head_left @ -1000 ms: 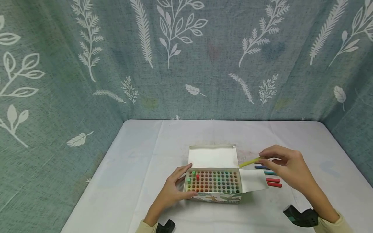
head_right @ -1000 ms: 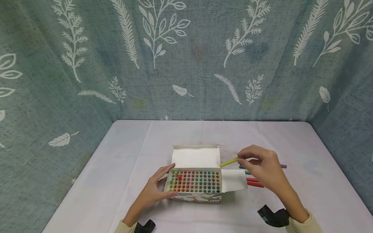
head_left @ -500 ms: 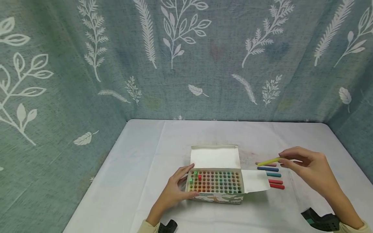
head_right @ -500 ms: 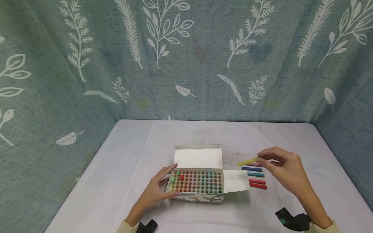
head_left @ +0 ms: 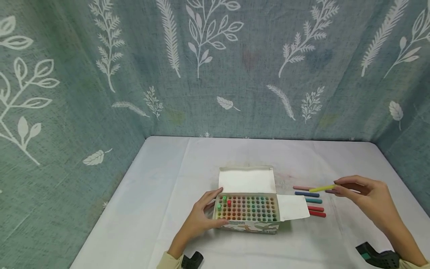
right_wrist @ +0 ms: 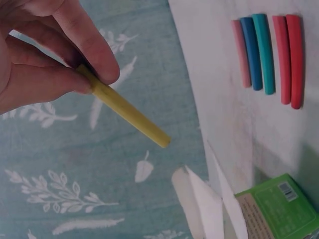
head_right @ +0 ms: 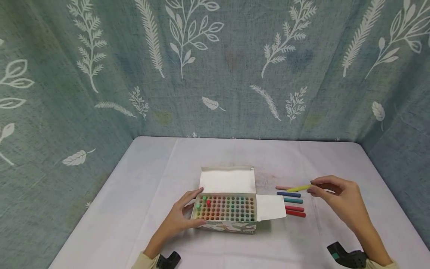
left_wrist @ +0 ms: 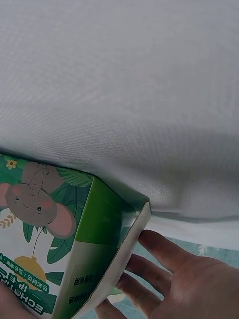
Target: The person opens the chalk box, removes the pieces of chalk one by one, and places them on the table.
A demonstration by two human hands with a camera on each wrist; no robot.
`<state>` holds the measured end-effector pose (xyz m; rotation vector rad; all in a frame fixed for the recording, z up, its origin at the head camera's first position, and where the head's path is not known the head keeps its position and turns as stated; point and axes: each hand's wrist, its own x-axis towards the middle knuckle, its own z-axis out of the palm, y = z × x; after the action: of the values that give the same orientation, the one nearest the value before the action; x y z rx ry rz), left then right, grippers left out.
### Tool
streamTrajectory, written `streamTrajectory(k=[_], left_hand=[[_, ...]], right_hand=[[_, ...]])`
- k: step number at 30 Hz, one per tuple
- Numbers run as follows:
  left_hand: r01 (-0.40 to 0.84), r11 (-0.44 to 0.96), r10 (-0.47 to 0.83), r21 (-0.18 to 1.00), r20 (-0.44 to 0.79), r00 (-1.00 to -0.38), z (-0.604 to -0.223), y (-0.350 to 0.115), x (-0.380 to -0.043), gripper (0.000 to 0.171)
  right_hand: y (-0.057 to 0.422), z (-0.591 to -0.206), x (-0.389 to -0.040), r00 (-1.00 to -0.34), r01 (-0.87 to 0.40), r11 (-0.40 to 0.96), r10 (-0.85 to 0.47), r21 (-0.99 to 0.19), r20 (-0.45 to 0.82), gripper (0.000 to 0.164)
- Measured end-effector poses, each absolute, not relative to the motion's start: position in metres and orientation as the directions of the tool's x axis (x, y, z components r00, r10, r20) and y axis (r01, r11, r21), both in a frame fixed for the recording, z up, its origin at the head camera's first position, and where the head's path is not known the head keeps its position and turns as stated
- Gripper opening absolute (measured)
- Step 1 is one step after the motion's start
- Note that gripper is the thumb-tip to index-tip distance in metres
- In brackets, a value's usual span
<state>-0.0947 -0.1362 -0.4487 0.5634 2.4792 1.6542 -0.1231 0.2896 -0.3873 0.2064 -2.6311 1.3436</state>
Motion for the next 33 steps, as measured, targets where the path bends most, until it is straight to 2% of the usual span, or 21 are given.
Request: streamTrajectory(k=[5,19,33], left_hand=[[0.235,0.339,0.358,0.911,0.106,-0.928,-0.449,-0.137,-0.095,0.083],[0.241,0.327,0.370,0.914,0.111,-0.922,-0.448,-0.136,-0.096,0.083],[0.223,0.332,0.359,0.916,0.096,-0.928,-0.447,-0.135,-0.097,0.084]], right_hand=[[0.298,-0.394,-0.125,-0.984,-0.143,0.603,0.000,-0.785,0.179,0.025],[0.323,-0.408,-0.136,-0.993,-0.044,0.617,0.056,-0.786,0.100,0.030],[0.343,-0.428,-0.141,-0.997,-0.004,0.545,0.065,-0.838,0.047,0.031]])
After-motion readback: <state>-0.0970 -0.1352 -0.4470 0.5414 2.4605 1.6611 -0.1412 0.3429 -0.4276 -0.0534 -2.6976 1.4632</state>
